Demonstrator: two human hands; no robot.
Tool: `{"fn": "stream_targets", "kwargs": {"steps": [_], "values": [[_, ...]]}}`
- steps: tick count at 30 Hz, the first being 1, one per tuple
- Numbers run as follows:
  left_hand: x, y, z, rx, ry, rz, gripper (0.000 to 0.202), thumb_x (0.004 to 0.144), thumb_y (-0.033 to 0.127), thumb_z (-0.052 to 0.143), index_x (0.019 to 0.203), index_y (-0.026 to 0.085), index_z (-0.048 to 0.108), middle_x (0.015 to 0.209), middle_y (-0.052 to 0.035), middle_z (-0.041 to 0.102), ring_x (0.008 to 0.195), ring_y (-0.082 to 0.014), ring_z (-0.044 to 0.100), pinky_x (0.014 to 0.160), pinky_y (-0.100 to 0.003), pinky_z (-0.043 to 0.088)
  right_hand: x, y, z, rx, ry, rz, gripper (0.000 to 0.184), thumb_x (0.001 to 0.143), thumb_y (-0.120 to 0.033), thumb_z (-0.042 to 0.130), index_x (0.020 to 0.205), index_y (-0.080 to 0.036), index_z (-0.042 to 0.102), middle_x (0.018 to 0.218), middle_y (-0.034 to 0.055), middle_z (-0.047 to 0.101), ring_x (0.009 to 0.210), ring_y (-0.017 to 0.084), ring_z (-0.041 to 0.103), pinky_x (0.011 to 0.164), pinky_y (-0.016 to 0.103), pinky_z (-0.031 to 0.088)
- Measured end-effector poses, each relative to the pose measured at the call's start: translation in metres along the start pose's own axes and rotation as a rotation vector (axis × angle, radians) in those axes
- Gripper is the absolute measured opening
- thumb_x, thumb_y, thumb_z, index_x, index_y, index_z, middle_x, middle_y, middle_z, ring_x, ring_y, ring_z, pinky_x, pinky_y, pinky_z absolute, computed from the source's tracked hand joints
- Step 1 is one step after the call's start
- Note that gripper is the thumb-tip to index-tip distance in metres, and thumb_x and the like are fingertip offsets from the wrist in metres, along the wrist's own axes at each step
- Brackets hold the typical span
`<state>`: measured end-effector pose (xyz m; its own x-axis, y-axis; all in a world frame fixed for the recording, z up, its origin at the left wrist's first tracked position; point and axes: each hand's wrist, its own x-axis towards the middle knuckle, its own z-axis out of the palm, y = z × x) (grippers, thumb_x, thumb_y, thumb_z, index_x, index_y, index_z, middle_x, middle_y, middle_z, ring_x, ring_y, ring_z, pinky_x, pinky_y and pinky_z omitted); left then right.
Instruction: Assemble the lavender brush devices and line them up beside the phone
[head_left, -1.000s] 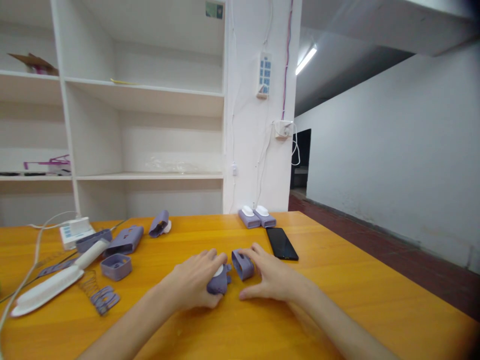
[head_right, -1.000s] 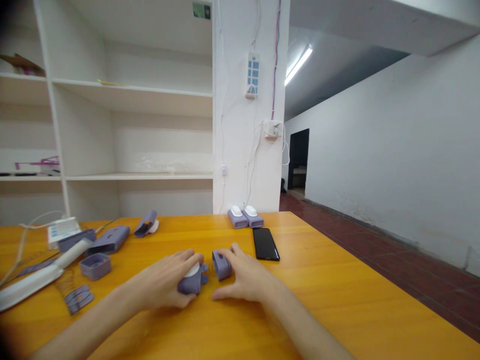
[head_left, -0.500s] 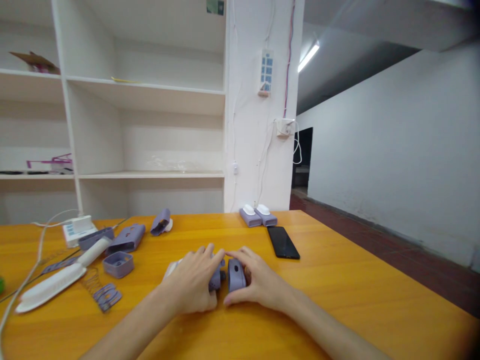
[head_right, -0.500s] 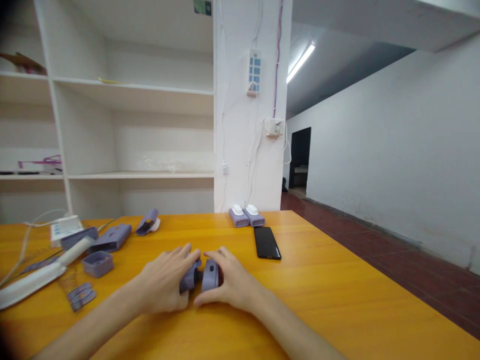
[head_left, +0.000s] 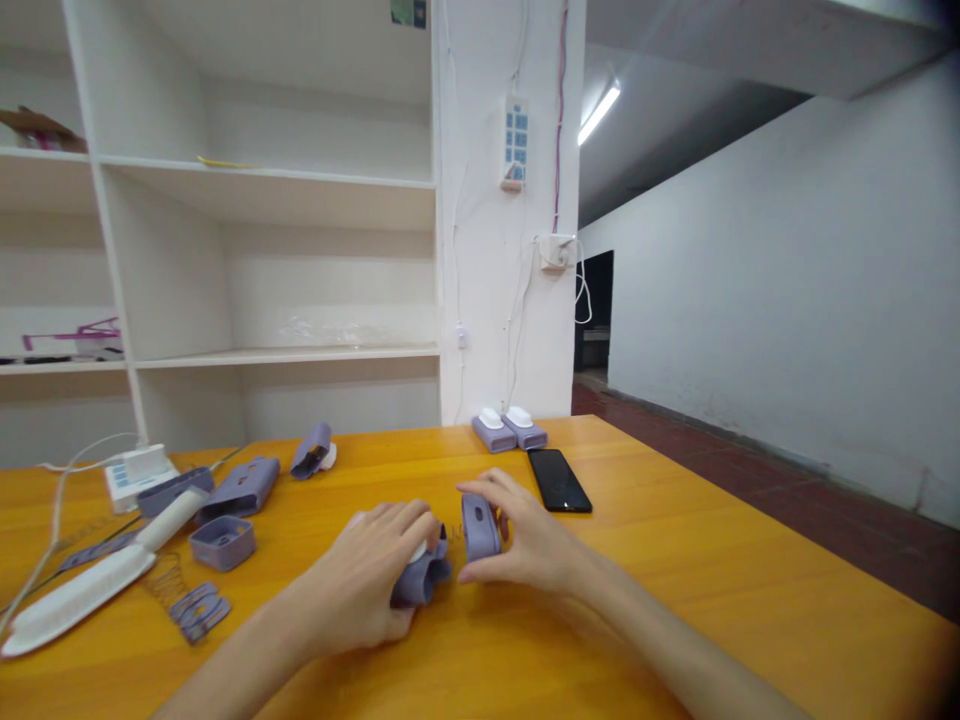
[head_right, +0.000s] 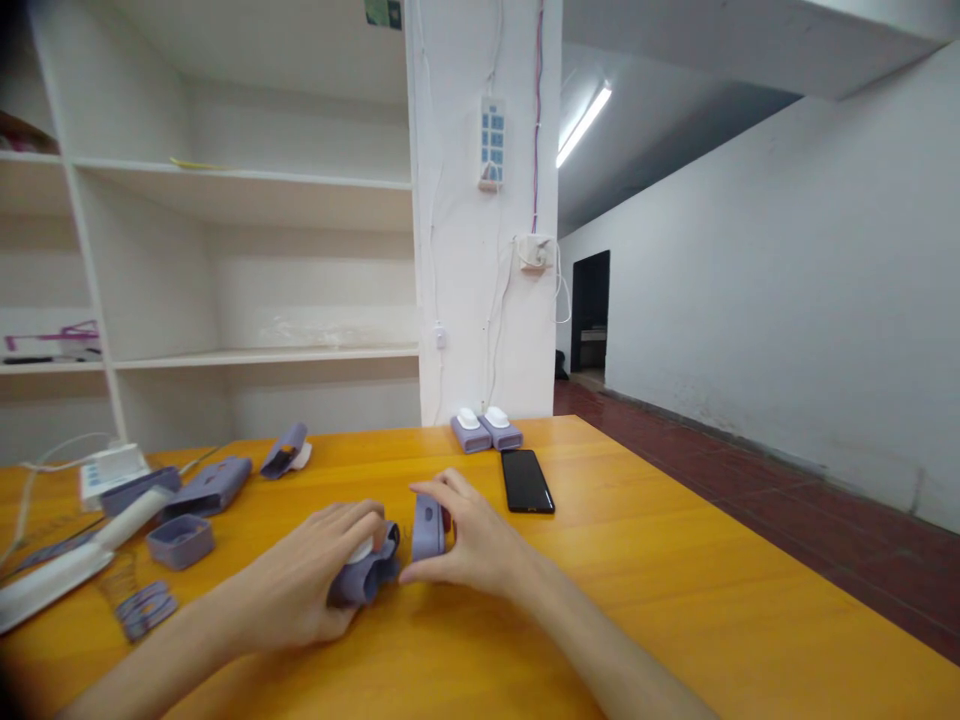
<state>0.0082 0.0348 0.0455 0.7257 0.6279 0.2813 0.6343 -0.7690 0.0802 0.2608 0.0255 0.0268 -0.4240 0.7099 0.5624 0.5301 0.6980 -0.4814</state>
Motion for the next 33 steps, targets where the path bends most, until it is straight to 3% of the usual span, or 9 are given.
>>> {"fn": "stream_targets", "kwargs": {"steps": [4, 8, 12, 18, 27, 33], "values": [[-0.009, 0.002, -0.006, -0.200, 0.129, 0.021, 0.044, 0.063, 0.015, 0.063, 0.102, 0.027, 0.047, 0.130, -0.0056, 0.056, 0.116, -0.0291, 0.056, 0.100, -0.040, 0.045, -0.006, -0.030, -0.012, -0.075, 0.042, -0.141, 0.083, 0.067, -0.058, 0.085, 0.137, -0.026, 0.055, 0.122, 0.0084, 0.053, 0.103, 0.023, 0.059, 0.090, 0.036, 0.052], [-0.014, 0.006, -0.016, -0.394, 0.148, 0.001, 0.051, 0.068, 0.019, 0.066, 0.111, 0.027, 0.040, 0.137, -0.0065, 0.052, 0.118, -0.0284, 0.055, 0.101, -0.040, 0.048, -0.010, -0.055, -0.022, -0.165, 0.246, -0.308, 0.077, 0.071, -0.057, 0.082, 0.134, -0.021, 0.056, 0.116, 0.0106, 0.055, 0.104, 0.025, 0.058, 0.090, 0.040, 0.052], [-0.017, 0.011, -0.014, -0.435, 0.140, 0.019, 0.060, 0.067, 0.023, 0.069, 0.120, 0.027, 0.040, 0.131, -0.0082, 0.056, 0.122, -0.0326, 0.054, 0.106, -0.045, 0.045, -0.013, -0.062, -0.026, -0.197, 0.368, -0.429, 0.074, 0.070, -0.056, 0.081, 0.131, -0.020, 0.056, 0.109, 0.0108, 0.058, 0.097, 0.026, 0.059, 0.084, 0.040, 0.053], [-0.021, 0.019, 0.001, -0.546, 0.264, 0.073, 0.055, 0.063, 0.019, 0.071, 0.108, 0.028, 0.041, 0.136, -0.0080, 0.054, 0.125, -0.0334, 0.053, 0.106, -0.044, 0.045, -0.017, -0.062, -0.032, -0.185, 0.502, -0.569, 0.069, 0.066, -0.055, 0.081, 0.121, -0.018, 0.062, 0.104, 0.0107, 0.057, 0.088, 0.025, 0.059, 0.076, 0.039, 0.052], [-0.021, 0.024, 0.007, -0.555, 0.306, 0.047, 0.051, 0.062, 0.023, 0.072, 0.103, 0.027, 0.043, 0.132, -0.0080, 0.058, 0.120, -0.0336, 0.059, 0.097, -0.039, 0.051, -0.017, -0.066, -0.038, -0.167, 0.544, -0.677, 0.080, 0.062, -0.058, 0.084, 0.125, -0.018, 0.057, 0.104, 0.0104, 0.060, 0.086, 0.023, 0.062, 0.073, 0.036, 0.053], [-0.022, 0.017, 0.010, -0.489, 0.289, 0.079, 0.055, 0.064, 0.020, 0.072, 0.108, 0.028, 0.041, 0.137, -0.0095, 0.053, 0.123, -0.0340, 0.057, 0.100, -0.042, 0.051, -0.017, -0.072, -0.040, -0.257, 0.454, -0.684, 0.062, 0.069, -0.062, 0.078, 0.111, -0.021, 0.062, 0.103, 0.0090, 0.061, 0.079, 0.018, 0.059, 0.068, 0.032, 0.052]]}}
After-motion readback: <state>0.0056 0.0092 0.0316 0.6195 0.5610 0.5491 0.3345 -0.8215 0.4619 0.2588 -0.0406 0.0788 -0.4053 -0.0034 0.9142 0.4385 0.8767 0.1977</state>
